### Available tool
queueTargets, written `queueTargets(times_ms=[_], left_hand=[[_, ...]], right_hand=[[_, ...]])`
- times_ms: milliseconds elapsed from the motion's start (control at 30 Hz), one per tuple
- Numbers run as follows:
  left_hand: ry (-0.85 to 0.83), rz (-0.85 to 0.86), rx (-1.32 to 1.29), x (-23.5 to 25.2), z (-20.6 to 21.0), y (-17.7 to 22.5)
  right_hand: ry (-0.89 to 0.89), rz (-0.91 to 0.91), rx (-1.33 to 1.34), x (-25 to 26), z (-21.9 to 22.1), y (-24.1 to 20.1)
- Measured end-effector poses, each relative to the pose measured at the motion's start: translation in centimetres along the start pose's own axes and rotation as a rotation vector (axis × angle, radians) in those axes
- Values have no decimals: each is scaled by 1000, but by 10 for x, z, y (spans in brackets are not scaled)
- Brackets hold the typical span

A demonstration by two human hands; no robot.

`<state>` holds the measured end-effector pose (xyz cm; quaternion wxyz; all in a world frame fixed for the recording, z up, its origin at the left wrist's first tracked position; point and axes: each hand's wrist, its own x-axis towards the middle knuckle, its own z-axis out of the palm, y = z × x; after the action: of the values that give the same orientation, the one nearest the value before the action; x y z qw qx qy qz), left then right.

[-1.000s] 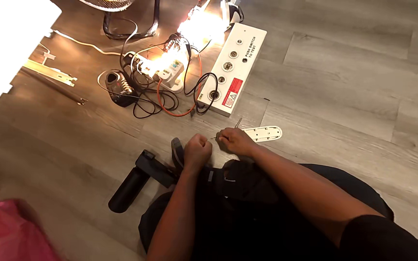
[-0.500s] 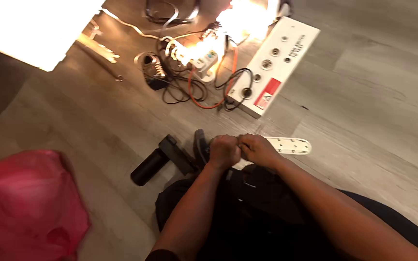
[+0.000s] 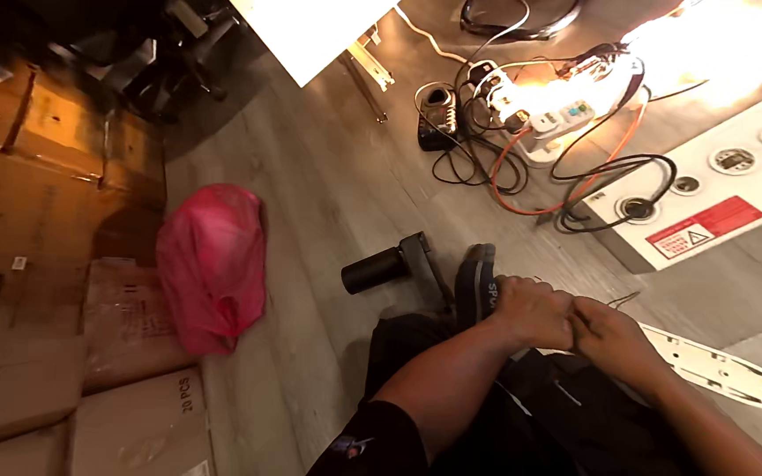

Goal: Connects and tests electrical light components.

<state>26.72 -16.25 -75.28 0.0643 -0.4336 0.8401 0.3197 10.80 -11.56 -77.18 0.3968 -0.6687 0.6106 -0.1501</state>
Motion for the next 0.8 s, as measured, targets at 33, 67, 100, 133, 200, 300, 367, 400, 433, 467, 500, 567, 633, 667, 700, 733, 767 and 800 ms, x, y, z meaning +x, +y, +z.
queueTargets(times_ms=[33, 67, 100, 133, 200, 300, 367, 400, 433, 467, 500, 567, 633, 667, 700, 733, 767, 800], left_hand=[[-17, -2, 2, -1, 0, 0], [-27, -3, 2, -1, 0, 1], [-32, -3, 5, -1, 0, 1], [-32, -1, 4, -1, 0, 1], [-27, -19, -5, 0, 0, 2], [-24, -96, -41, 4, -5, 2], [6, -151, -69, 5, -11, 0], [1, -190, -85, 4, -17, -1], [-3, -214, -91, 4, -20, -2], [8, -219, -100, 6, -20, -4], [41, -211, -100, 7, -17, -7], [127, -179, -64, 12, -10, -12], [179, -159, 37, 21, -11, -13], [198, -160, 68, 29, -15, -14], [211, -166, 77, 39, -21, -16], [236, -168, 74, 51, -26, -19], [264, -170, 73, 66, -30, -21], [285, -177, 87, 81, -33, -24]], right_hand=[[-5, 0, -4, 0, 1, 0], [-10, 2, -8, 0, 1, -1], [-9, 3, -14, 0, 1, -2], [-6, 8, -26, 0, 1, -2], [-18, 30, -67, -1, 0, 0], [-42, 46, -96, -2, 2, 3], [-27, 42, -61, 2, -1, 3], [-4, 40, -27, 2, -4, 2], [36, 51, 3, 2, -7, 2], [85, 81, 43, 2, -10, 3], [142, 117, 81, 4, -11, 5], [241, 166, 111, 8, -13, 9], [276, 192, 101, 10, -17, 12], [286, 198, 102, 11, -18, 12], [284, 210, 108, 12, -19, 11], [274, 227, 117, 12, -19, 11], [263, 244, 123, 13, -19, 11], [249, 259, 125, 14, -19, 12]])
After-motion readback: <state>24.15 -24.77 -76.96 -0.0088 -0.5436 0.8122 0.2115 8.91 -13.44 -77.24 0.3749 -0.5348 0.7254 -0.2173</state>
